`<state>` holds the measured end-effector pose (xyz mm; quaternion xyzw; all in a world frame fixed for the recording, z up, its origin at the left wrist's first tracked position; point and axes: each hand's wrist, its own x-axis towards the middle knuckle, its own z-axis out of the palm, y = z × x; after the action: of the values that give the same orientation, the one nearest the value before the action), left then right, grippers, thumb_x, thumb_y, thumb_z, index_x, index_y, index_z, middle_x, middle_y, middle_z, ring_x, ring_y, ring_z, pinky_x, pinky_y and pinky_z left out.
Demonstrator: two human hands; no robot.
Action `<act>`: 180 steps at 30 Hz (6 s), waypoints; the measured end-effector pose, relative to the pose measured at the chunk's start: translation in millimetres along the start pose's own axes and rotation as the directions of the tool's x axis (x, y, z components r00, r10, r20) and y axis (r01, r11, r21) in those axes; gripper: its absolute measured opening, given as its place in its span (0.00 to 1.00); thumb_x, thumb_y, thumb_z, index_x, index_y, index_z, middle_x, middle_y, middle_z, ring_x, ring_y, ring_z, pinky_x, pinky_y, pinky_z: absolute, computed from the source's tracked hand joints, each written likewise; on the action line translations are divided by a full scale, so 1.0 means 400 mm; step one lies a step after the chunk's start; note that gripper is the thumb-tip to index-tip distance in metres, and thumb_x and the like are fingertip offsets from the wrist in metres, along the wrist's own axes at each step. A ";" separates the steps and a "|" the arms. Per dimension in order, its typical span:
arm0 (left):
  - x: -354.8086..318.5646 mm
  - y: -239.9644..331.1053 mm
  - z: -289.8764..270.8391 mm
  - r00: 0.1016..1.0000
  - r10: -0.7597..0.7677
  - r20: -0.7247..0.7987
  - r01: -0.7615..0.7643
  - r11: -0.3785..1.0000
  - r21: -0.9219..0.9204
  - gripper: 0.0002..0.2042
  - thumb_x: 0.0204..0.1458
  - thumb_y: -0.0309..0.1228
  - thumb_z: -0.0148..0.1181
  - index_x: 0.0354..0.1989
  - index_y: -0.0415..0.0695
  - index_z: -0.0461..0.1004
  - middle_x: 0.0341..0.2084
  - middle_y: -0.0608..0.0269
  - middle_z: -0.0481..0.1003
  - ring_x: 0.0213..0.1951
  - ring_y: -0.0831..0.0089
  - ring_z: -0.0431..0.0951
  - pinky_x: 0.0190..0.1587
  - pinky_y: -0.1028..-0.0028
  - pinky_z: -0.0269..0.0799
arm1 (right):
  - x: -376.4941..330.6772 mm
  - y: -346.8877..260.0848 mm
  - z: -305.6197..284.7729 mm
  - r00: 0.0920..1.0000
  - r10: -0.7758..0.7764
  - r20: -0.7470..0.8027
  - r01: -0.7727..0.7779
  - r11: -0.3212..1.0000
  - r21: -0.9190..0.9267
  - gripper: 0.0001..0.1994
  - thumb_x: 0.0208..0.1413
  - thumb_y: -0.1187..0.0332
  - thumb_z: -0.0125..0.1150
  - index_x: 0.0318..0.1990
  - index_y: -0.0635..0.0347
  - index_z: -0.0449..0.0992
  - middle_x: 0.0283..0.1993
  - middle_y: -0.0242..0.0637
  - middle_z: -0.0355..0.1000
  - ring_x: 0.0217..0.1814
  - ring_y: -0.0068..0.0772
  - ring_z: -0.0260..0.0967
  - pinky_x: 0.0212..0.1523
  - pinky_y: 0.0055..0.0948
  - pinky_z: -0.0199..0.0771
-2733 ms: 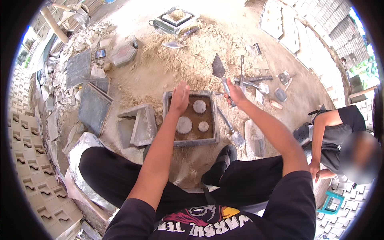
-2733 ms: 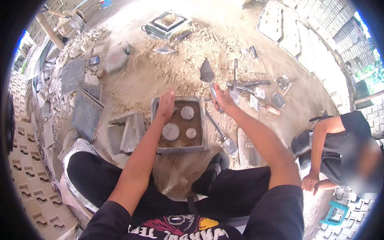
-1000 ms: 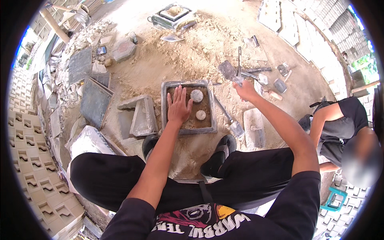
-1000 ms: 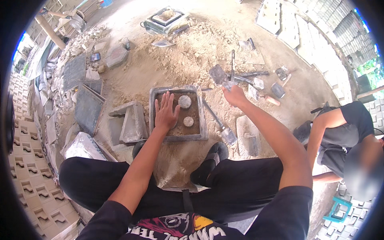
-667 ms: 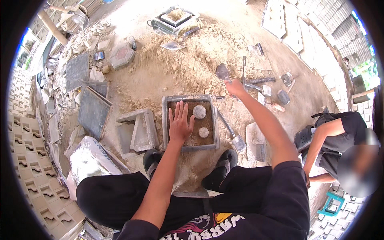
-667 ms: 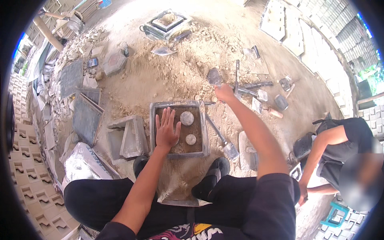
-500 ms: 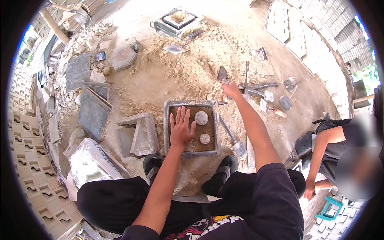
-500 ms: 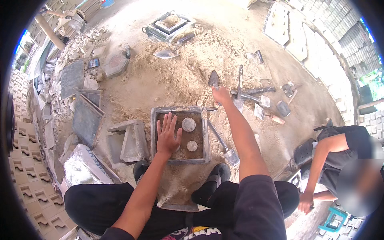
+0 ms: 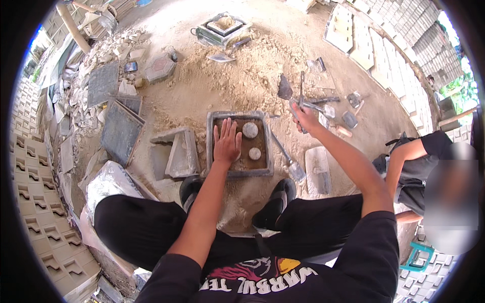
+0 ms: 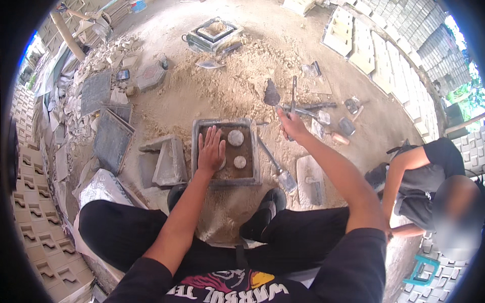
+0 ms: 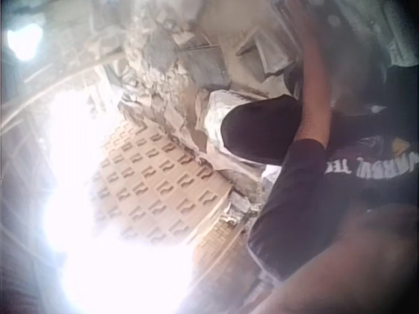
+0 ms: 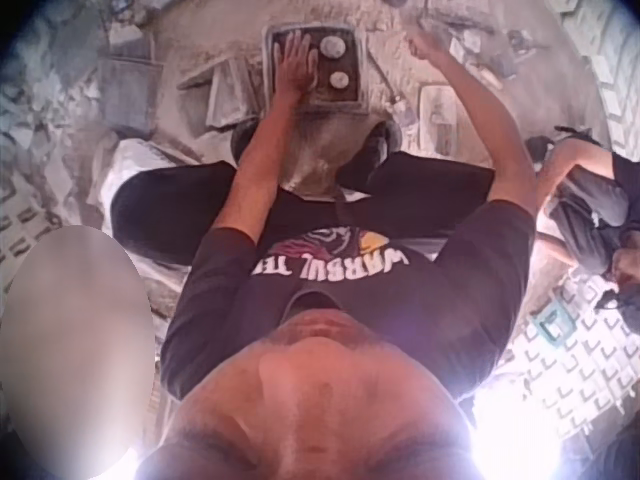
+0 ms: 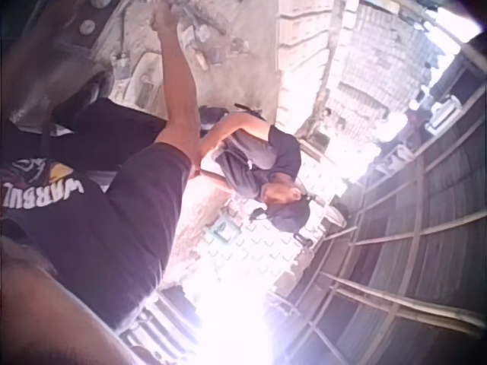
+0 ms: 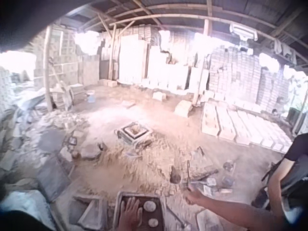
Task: The person uses a trowel to scrape and level sand around circular molds inside a square metal frame on the ground while sitting down.
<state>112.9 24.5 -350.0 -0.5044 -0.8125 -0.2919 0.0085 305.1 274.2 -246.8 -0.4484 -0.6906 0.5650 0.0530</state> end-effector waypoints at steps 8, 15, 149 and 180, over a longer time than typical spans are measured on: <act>-0.005 0.007 -0.038 0.980 -0.147 -0.133 0.044 0.815 -0.577 0.23 0.67 0.41 0.36 0.55 0.34 0.70 0.52 0.44 0.74 0.54 0.52 0.75 0.57 0.64 0.68 | -0.259 0.002 0.038 0.977 0.054 0.207 0.004 0.963 -0.270 0.30 0.60 0.37 0.48 0.28 0.60 0.66 0.21 0.32 0.65 0.14 0.21 0.64 0.14 0.24 0.64; 0.064 -0.038 0.024 0.802 -0.364 0.473 0.557 0.172 -0.812 0.33 0.65 0.56 0.37 0.52 0.34 0.72 0.31 0.60 0.76 0.33 0.74 0.77 0.38 0.75 0.73 | -0.260 0.004 0.113 0.956 -0.156 0.250 0.275 0.777 -0.566 0.34 0.57 0.36 0.52 0.30 0.69 0.71 0.23 0.50 0.69 0.29 0.42 0.71 0.36 0.41 0.70; 0.012 -0.006 -0.009 0.942 0.074 0.327 -0.139 0.974 0.178 0.37 0.62 0.58 0.32 0.73 0.47 0.42 0.74 0.58 0.37 0.74 0.60 0.34 0.71 0.46 0.23 | -0.332 -0.268 -0.214 0.986 -0.047 0.159 0.166 0.258 -0.952 0.29 0.55 0.45 0.60 0.34 0.72 0.77 0.36 0.57 0.76 0.40 0.57 0.75 0.42 0.46 0.74; 0.050 -0.083 -0.059 0.957 -0.171 0.233 0.097 0.949 0.300 0.26 0.54 0.50 0.54 0.59 0.50 0.70 0.72 0.48 0.43 0.74 0.58 0.36 0.68 0.37 0.26 | -0.334 -0.273 -0.014 0.931 -0.055 0.360 0.364 0.174 -0.915 0.26 0.53 0.49 0.65 0.42 0.69 0.75 0.42 0.53 0.77 0.47 0.54 0.75 0.46 0.46 0.77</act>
<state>69.3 18.6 -339.8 -0.4745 -0.8730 -0.1038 -0.0438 326.3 192.0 -96.7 -0.2074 -0.9454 0.0418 -0.2479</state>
